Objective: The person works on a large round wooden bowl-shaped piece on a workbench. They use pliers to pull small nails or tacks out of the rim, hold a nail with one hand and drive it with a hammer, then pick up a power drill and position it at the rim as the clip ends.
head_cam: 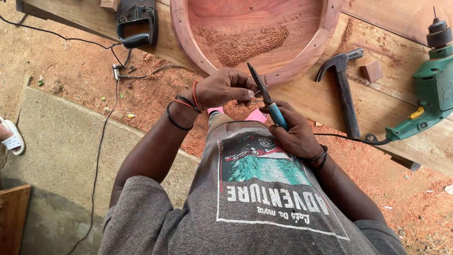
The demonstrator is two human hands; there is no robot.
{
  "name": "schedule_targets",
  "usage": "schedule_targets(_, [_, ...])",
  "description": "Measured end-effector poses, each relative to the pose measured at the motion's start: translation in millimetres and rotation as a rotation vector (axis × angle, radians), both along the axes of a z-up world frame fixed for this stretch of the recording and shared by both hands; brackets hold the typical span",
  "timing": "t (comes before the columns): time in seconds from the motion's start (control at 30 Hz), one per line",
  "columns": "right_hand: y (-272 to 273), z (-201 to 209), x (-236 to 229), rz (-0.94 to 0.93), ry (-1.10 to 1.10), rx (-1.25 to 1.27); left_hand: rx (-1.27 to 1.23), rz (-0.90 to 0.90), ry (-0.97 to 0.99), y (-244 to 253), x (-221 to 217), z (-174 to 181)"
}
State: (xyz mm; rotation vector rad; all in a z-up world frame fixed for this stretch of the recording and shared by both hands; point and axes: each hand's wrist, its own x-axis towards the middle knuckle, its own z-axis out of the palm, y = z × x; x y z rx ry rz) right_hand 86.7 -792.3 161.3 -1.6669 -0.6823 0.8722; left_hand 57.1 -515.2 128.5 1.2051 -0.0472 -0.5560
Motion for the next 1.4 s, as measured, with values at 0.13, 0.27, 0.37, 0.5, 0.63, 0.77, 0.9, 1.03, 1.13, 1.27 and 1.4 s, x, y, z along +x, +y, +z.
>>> schedule_targets(0.13, [0, 2, -1, -0.013, -0.027, -0.03, 0.02, 0.0, -0.006, -2, 1, 5])
schedule_targets(0.27, [0, 2, -3, -0.031, -0.101, -0.014, 0.011, -0.007, -0.002, -4, 1, 4])
schedule_targets(0.37, [0, 3, -3, -0.042, -0.132, -0.012, 0.026, -0.007, -0.001, -5, 2, 6])
schedule_targets(0.5, [-1, 0, -2, -0.042, -0.167, -0.026, 0.044, -0.007, 0.021, -8, 2, 11])
schedule_targets(0.63, [-4, -5, -2, -0.046, -0.149, 0.003, 0.046, -0.01, 0.009, 2, 4, 17])
schedule_targets(0.77, [-11, -12, -1, -0.107, -0.101, 0.024, 0.284, 0.118, -0.126, 55, -4, 37])
schedule_targets(0.9, [-20, -19, 4, -0.218, 0.026, -0.051, 0.273, 0.665, -0.275, 122, -35, 58])
schedule_targets(1.03, [-20, -19, 8, -0.191, -0.059, 0.002, 0.136, 0.776, -0.272, 141, -58, 70])
schedule_targets(1.13, [-16, -18, 10, -0.191, -0.058, -0.021, 0.079, 0.807, -0.252, 135, -59, 66])
schedule_targets(1.27, [-10, -16, 12, -0.154, -0.089, -0.031, 0.156, 0.767, -0.177, 113, -44, 46])
schedule_targets(1.4, [-4, -14, 12, -0.113, -0.141, -0.002, 0.335, 0.538, -0.15, 74, -21, 33])
